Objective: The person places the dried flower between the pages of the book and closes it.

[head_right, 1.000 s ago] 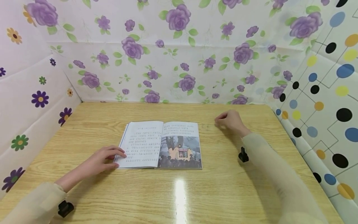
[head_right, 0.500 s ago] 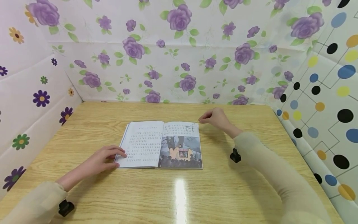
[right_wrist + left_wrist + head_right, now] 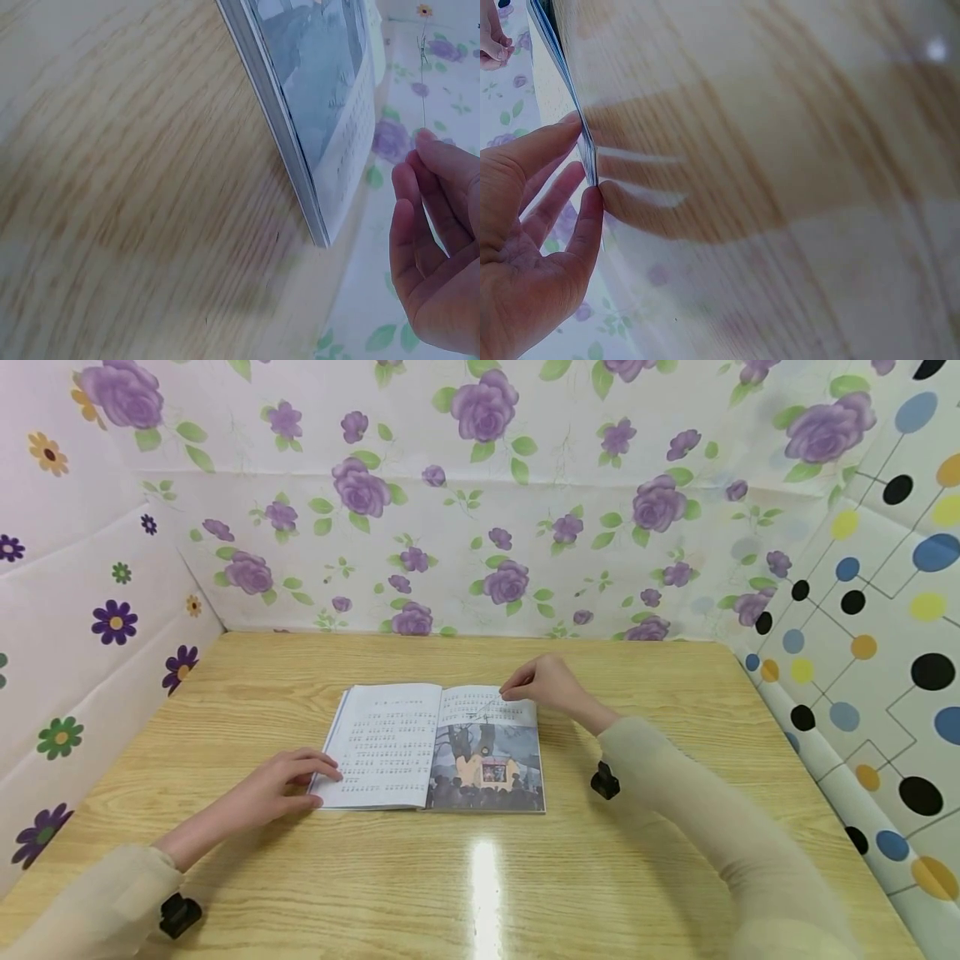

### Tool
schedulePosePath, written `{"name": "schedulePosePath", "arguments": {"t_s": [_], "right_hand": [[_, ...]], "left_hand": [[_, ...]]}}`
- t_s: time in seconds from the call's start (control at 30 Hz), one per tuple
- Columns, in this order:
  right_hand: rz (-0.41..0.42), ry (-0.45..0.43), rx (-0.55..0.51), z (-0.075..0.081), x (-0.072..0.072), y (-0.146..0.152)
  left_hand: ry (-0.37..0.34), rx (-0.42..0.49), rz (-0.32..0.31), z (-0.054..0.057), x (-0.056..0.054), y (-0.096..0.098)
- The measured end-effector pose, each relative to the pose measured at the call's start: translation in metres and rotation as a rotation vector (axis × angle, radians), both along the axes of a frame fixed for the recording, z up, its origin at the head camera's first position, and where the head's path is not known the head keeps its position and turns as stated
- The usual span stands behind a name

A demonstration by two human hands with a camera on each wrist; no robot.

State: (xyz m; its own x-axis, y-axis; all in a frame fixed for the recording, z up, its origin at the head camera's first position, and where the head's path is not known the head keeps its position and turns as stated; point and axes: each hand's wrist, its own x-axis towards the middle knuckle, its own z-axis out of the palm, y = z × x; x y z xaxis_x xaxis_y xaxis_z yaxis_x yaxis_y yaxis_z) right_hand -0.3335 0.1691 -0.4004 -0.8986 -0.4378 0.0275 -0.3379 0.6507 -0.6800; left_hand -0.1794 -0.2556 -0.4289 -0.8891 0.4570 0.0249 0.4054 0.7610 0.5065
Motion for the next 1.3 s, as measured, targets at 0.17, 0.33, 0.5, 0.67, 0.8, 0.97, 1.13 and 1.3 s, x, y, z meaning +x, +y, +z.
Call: {"name": "schedulePosePath", "arguments": {"t_s": [0.17, 0.33, 0.5, 0.67, 0.8, 0.97, 1.13, 1.3], "right_hand": [[0.03, -0.031, -0.014, -0.003, 0.003, -0.013], [0.066, -0.034, -0.027, -0.009, 0.006, -0.023], [0.131, -0.01, -0.013, -0.014, 0.007, -0.031], [0.193, 0.007, 0.01, -0.015, 0.007, -0.037], [0.227, 0.019, 0.024, -0.016, 0.008, -0.04], [0.219, 0.03, 0.043, -0.017, 0.008, -0.043], [0.206, 0.05, 0.05, -0.018, 0.007, -0.044], [0.21, 0.057, 0.051, -0.021, 0.006, -0.043]], "left_hand": [[0.015, 0.007, -0.006, 0.0, 0.0, 0.001], [0.022, 0.0, -0.008, -0.001, 0.001, 0.003], [0.004, -0.001, 0.005, 0.0, 0.001, 0.003], [0.003, -0.006, 0.009, 0.001, 0.001, 0.003], [-0.004, 0.0, 0.005, 0.001, 0.001, 0.003], [-0.014, 0.014, 0.003, 0.0, -0.001, 0.003], [-0.016, 0.014, 0.01, 0.0, -0.003, 0.002], [-0.01, 0.011, 0.009, -0.002, -0.004, 0.002]]}}
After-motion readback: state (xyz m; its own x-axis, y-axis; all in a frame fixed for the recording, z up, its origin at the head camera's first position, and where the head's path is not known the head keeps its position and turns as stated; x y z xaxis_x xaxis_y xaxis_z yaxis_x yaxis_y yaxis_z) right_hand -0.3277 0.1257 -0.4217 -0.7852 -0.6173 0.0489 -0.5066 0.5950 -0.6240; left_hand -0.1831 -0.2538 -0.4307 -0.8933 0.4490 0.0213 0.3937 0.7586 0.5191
